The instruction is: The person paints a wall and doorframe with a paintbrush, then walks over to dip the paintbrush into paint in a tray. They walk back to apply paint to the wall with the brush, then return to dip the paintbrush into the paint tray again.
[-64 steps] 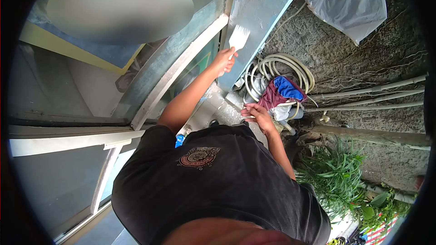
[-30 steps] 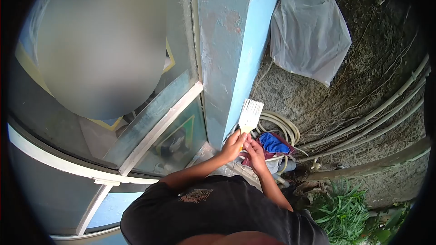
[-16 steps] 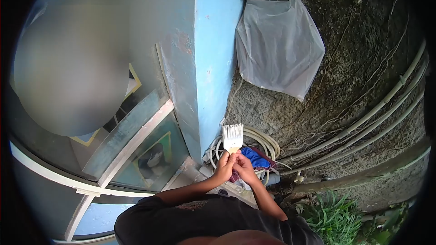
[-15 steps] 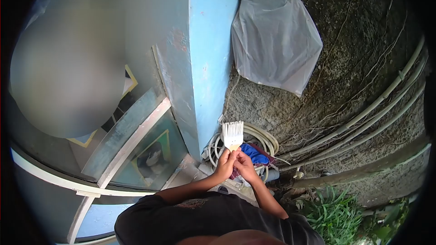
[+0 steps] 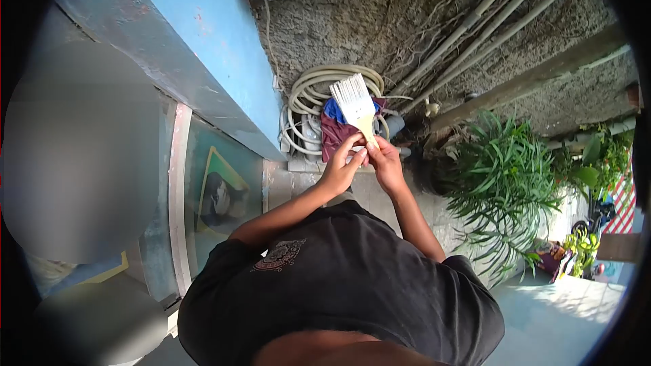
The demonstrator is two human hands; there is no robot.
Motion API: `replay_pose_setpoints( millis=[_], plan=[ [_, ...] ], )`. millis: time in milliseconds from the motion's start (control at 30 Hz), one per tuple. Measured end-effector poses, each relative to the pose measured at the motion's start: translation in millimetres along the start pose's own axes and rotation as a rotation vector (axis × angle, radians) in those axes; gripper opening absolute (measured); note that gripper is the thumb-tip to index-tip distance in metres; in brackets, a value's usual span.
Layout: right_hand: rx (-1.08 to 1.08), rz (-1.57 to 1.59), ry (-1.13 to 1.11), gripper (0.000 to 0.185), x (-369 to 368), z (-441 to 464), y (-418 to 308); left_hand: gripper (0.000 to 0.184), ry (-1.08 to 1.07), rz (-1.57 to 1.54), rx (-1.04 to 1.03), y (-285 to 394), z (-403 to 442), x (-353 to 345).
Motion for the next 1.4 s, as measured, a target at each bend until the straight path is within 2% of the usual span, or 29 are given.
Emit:
replay_pose_setpoints(
  millis=[133, 267, 433, 533, 700, 833, 967, 1200, 1267, 1400],
  plan=[
    [0.044, -0.004, 0.163, 0.023, 14, -36, -7, 0.037, -0.135, 0.067, -0.006, -3, -17, -6],
    [0.112, 0.028, 0.323, 0.025, 38, -79, -8, 0.023, -0.332, 0.074, 0.108, -15, -34, -20],
    [0.178, 0.061, 0.519, 0.027, 69, -134, -13, 0.021, -0.547, 0.027, 0.170, -19, -61, -66],
    [0.233, 0.101, 0.649, 0.028, 94, -171, -17, 0.021, -0.654, -0.040, 0.238, -21, -83, -103],
    [0.363, 0.157, 0.857, 0.024, 140, -258, -22, 0.021, -0.956, -0.011, 0.296, -36, -128, -170],
    [0.401, 0.166, 1.006, 0.027, 177, -349, -27, 0.020, -1.060, -0.048, 0.351, -49, -180, -240],
    [0.430, 0.120, 1.162, 0.031, 211, -442, -31, 0.018, -1.285, -0.018, 0.293, -59, -230, -305],
    [0.540, 0.139, 1.407, 0.031, 256, -562, -28, 0.018, -1.449, -0.025, 0.424, -91, -313, -394],
    [0.565, 0.164, 1.469, 0.032, 263, -588, -25, 0.018, -1.578, -0.054, 0.345, -90, -330, -416],
    [0.627, 0.207, 1.594, 0.033, 277, -623, -17, 0.019, -1.777, 0.016, 0.352, -111, -346, -457]
  ],
)
Point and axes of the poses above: each hand's wrist, its own z-axis towards the middle knuckle, its own x-axis out of the back of the hand, y = z × x, the point moved 1 cm from there along z, towards the middle knuckle, and after that the axes turned 7 degrees about y, right-handed, at the moved point
